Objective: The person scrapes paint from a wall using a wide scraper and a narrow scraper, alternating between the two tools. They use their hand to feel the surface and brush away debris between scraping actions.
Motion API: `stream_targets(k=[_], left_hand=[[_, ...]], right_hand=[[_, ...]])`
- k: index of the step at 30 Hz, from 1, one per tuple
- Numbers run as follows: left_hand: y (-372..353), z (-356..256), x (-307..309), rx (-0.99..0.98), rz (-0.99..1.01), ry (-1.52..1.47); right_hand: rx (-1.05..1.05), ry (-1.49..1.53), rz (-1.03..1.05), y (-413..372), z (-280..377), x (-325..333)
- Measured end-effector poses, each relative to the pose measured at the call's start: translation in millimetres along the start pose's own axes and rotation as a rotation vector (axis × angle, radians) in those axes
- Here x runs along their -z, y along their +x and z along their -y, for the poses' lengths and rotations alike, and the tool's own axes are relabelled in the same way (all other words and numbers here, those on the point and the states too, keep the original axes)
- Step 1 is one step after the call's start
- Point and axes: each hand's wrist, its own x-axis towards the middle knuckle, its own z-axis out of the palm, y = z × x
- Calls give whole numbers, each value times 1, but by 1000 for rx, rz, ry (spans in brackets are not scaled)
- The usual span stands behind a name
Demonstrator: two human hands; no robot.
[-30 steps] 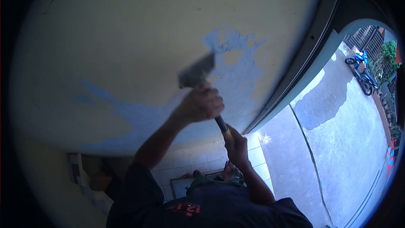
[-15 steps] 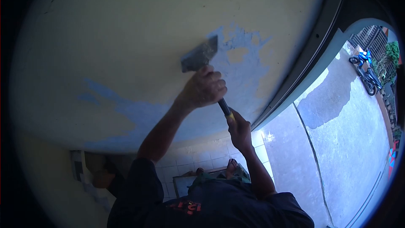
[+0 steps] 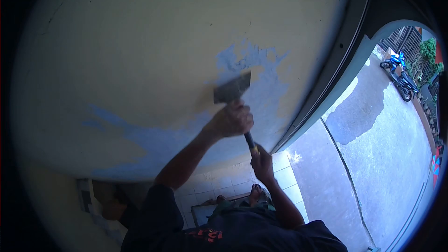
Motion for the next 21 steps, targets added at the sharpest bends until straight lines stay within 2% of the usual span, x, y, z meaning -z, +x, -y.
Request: stream_targets(k=[2,6,8,11,14,21], left_hand=[[17,26,32,16,-122,103],[35,48,75,36,-134,159],[27,25,50,-6,-107,106],[12,-17,12,-13,39,-120],[4,-23,-10,24,50,-168],[7,-6,0,-49,114,-101]], right_hand=[[83,-8,25,16,41,7],[175,-4,24,17,83,11],[107,10,2,-2,52,11],[-146,114,4,-34,4,9],[-179,91,8,-30,0,8],[-139,205,98,-18,9,0]])
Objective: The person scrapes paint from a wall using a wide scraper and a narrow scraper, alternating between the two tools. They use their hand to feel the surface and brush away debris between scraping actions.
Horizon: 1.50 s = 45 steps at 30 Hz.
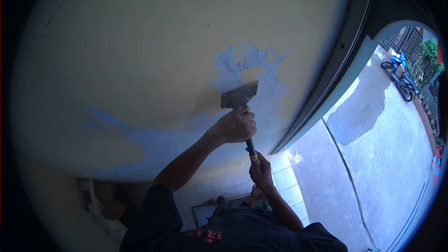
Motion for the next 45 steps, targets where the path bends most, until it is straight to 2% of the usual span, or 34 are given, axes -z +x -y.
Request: stream_targets(k=[4,8,11,14,16,20,23,25,28,31,35,36,37,40,42,45], left_hand=[[10,11,20,23,-35,106],[38,44,79,90,-117,192],[33,30,66,68,-150,177],[14,-12,13,42,-61,55],[5,-21,-4,36,-34,20],[-1,-18,-15,64,-12,-4],[-3,-9,-3,46,20,44],[3,13,20,64,-110,166],[16,41,67,84,-180,248],[14,45,79,95,-180,216],[2,-4,38,48,-183,170],[1,-17,25,61,-122,66],[1,-22,16,71,-65,-41],[3,-19,4,111,-32,-54],[5,-5,9,101,-44,-3],[13,19,35,94,-99,109]], right_hand=[[57,-45,-39,5,19,2],[268,-119,-43,21,85,12],[180,-166,-76,4,69,15],[28,-113,-125,-16,7,14],[-58,-89,-134,-20,-7,11],[-52,-113,-120,-3,-24,6],[51,-182,-116,5,-15,4],[151,-219,-85,15,23,5],[254,-217,-49,27,69,3],[308,-232,-71,21,74,-4],[219,-273,-96,-15,22,4],[102,-223,-106,-23,10,7],[-17,-175,-120,-25,6,8],[-57,-198,-95,-16,12,15],[-20,-191,-72,-2,10,15],[214,-215,-60,18,34,11]])
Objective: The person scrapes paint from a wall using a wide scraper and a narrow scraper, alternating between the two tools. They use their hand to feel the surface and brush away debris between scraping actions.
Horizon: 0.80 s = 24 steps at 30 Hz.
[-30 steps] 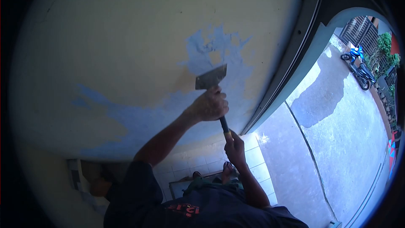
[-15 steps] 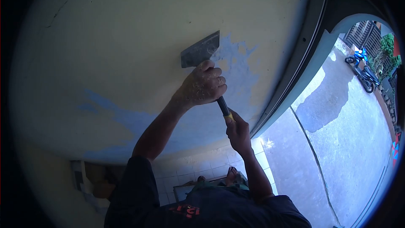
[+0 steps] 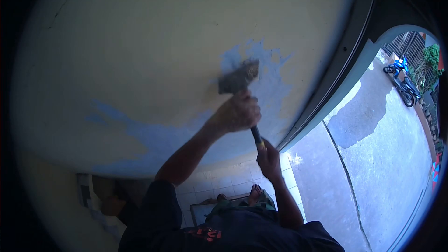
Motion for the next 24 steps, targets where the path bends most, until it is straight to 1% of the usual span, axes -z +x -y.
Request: stream_targets(k=[1,2,3,5,7,8,9,10,11,13,15,17,18,19,20,21,22,23,24], left_hand=[[6,10,12,3,-63,79],[10,17,27,0,-56,69],[13,23,43,34,-75,85],[14,24,51,64,-104,116],[6,4,37,-13,-90,107],[-1,-11,20,-32,-17,66],[-5,-26,5,-25,40,-16],[-10,-36,-10,-32,57,-90],[-15,-39,-21,-36,56,-90],[-18,-42,-33,2,106,-141],[-20,-40,-37,-16,118,-110],[-22,-38,-36,-52,158,-75],[-23,-36,-34,-48,168,-82],[-19,-28,-29,-24,102,-41],[-14,-19,-22,-2,35,-1],[-9,-10,-9,-4,44,-11],[0,3,7,31,-6,44],[5,12,21,68,-57,100],[7,14,29,70,-57,100]], right_hand=[[88,-23,-5,9,18,3],[112,-48,4,15,37,6],[66,-50,43,16,57,12],[91,-83,39,11,54,11],[58,-41,20,-10,28,6],[-39,-39,-21,-23,14,3],[-35,-41,-17,-34,-2,0],[-150,3,-30,-43,-18,-2],[-267,48,-48,-45,-27,-4],[-274,47,-40,-39,-34,-6],[-314,58,4,-33,-36,-7],[-194,34,-10,-31,-43,-13],[-179,33,-12,-28,-41,-11],[-168,35,-16,-20,-31,-9],[-95,-32,-21,-14,-17,-5],[-27,-57,-4,-4,-2,1],[63,-93,-2,8,9,5],[64,-92,-5,15,23,8],[86,-94,5,19,36,9]])
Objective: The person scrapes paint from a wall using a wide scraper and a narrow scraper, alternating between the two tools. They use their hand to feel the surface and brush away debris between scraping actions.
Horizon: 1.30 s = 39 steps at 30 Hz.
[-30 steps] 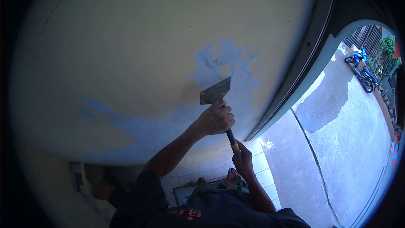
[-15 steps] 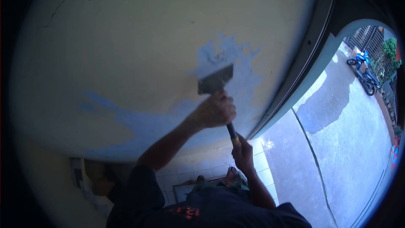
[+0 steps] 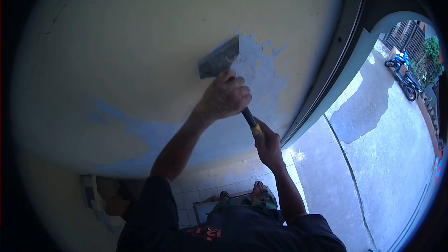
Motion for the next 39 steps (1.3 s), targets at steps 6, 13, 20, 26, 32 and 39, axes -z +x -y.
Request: stream_targets(k=[6,13,20,26,32,39], left_hand=[[-27,-42,-27,-76,0,-46],[-17,-32,-43,-62,84,-109],[17,1,-2,-137,-4,32],[-20,-52,-74,-193,81,-133],[13,-12,-29,-166,73,-91],[-2,-37,-26,-174,164,-133]], right_hand=[[-46,-4,-42,-53,-52,-20],[-277,101,-1,-34,-44,-12],[-20,64,-45,-19,-10,-2],[-329,196,-56,-57,-69,-21],[-104,191,-5,-17,-28,-2],[-246,232,-27,-55,-41,-13]])
